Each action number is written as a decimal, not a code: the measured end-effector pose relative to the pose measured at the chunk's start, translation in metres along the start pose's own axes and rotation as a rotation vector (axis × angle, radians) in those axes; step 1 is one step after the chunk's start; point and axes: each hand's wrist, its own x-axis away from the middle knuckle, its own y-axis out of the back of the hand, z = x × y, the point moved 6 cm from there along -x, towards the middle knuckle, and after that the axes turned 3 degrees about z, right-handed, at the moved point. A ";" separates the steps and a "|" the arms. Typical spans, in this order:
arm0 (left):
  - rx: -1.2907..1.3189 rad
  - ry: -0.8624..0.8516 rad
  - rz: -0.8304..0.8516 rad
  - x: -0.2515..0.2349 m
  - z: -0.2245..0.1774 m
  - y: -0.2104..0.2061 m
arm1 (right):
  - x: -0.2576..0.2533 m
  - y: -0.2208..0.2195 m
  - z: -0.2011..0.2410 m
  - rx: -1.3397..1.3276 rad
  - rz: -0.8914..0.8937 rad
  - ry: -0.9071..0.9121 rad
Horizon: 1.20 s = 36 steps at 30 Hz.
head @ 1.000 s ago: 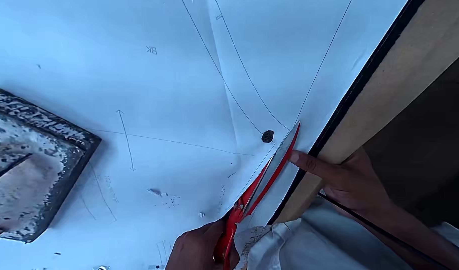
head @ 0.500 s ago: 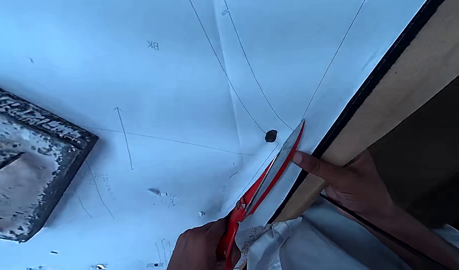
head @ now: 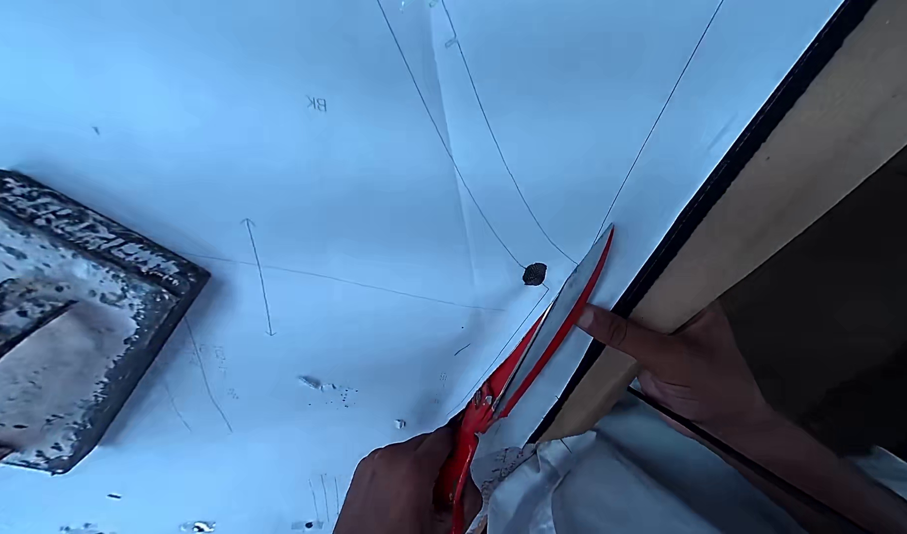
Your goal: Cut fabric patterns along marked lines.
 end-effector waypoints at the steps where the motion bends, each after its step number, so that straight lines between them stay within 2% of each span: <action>1: 0.004 0.004 -0.006 -0.001 0.001 -0.001 | 0.000 0.001 0.000 0.009 0.008 -0.007; 6: -0.013 -0.019 -0.053 -0.002 0.008 -0.004 | -0.001 0.001 -0.001 0.010 0.022 -0.023; 10: 0.019 0.000 0.005 -0.006 -0.003 0.003 | -0.001 0.000 0.000 -0.017 0.019 -0.023; 15: 0.010 -0.010 -0.034 -0.012 -0.009 0.004 | -0.002 0.001 -0.001 -0.023 0.016 -0.043; 19: -0.010 0.019 -0.100 -0.011 -0.006 -0.001 | -0.001 0.002 -0.002 -0.011 0.006 -0.077; 24: 0.030 0.061 -0.026 -0.015 -0.025 0.005 | -0.005 0.002 -0.002 -0.042 0.033 -0.091; 30: -0.019 0.123 -0.098 -0.029 -0.034 0.007 | -0.011 0.005 -0.004 -0.045 0.057 -0.145; 36: 0.056 0.218 0.005 -0.030 -0.029 0.002 | -0.012 0.006 -0.005 -0.036 0.064 -0.232</action>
